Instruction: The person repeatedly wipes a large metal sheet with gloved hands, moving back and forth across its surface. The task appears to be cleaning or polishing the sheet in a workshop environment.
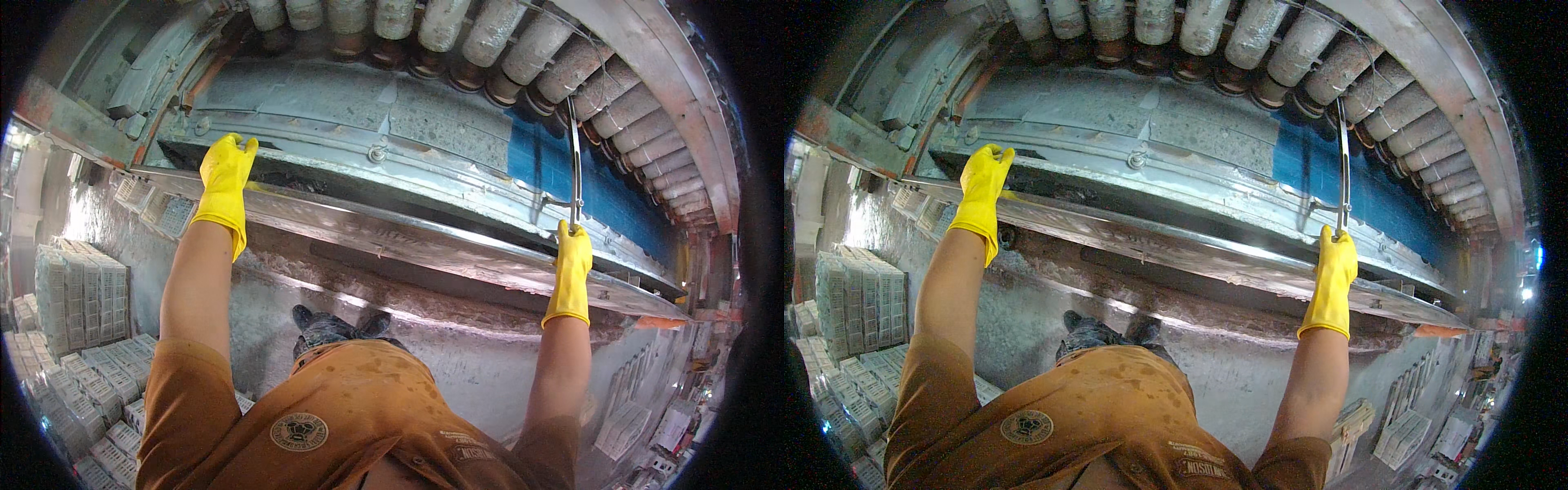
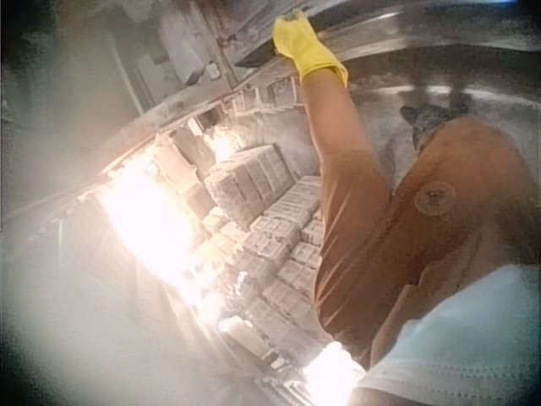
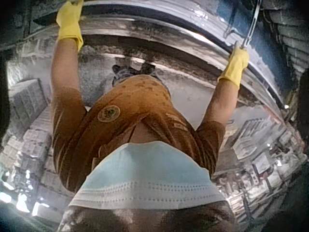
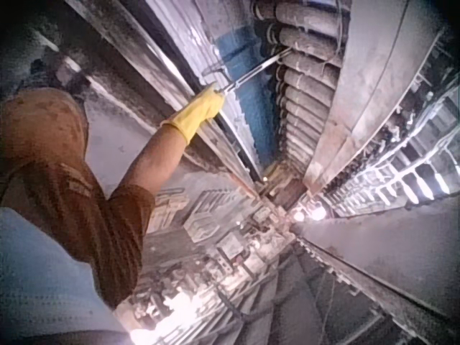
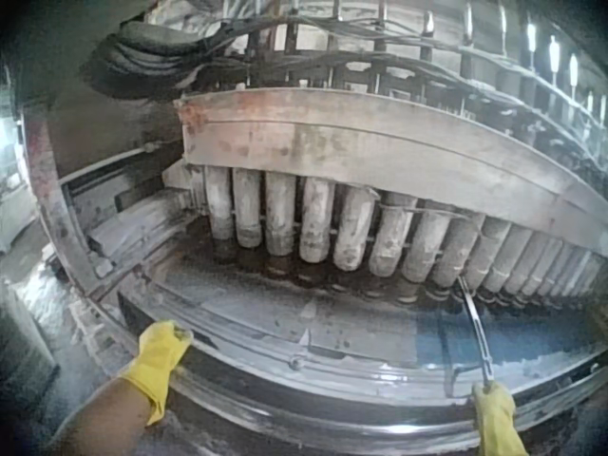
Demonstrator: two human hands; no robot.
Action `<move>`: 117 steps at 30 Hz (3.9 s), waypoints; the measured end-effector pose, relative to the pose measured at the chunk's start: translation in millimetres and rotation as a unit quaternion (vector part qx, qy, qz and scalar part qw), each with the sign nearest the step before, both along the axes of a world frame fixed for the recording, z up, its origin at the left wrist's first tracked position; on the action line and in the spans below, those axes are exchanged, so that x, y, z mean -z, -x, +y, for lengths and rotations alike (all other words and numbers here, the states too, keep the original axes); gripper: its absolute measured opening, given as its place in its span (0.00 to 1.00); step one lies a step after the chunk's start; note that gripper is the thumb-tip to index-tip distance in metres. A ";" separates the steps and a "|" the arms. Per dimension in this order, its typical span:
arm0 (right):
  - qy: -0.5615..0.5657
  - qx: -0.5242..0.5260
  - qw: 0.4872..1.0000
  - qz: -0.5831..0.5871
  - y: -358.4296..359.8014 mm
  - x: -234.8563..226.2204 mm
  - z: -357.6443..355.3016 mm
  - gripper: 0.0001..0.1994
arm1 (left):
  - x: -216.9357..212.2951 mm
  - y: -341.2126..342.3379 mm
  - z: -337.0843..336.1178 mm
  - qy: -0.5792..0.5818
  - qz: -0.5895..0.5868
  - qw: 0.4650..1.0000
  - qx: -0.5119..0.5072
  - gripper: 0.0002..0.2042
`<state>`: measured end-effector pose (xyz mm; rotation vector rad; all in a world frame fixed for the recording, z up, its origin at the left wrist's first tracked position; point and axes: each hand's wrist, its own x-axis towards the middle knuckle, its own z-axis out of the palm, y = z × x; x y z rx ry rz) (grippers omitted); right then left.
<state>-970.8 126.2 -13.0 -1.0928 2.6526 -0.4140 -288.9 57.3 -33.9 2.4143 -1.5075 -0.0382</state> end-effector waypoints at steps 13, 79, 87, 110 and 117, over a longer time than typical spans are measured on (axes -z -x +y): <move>-0.020 -0.032 0.992 0.118 31.2 31.8 -5.9 0.29 | 2.3 -9.0 -3.0 -0.015 0.002 0.999 0.037 0.28; -0.037 -0.013 0.997 0.064 -3.3 -6.7 -0.7 0.33 | -9.9 -7.4 -3.7 -0.035 0.005 0.999 0.023 0.26; -0.022 0.004 1.000 0.006 -20.0 -23.1 5.6 0.33 | -8.4 -7.2 -0.9 -0.037 0.009 0.999 0.014 0.27; 0.013 -0.010 0.997 0.069 12.0 11.4 1.9 0.32 | -9.9 0.9 -4.9 -0.041 0.007 0.999 0.020 0.26; -0.036 0.023 0.999 -0.015 -19.7 -20.6 -0.8 0.32 | -1.4 -8.9 -1.4 -0.026 0.046 0.999 -0.003 0.26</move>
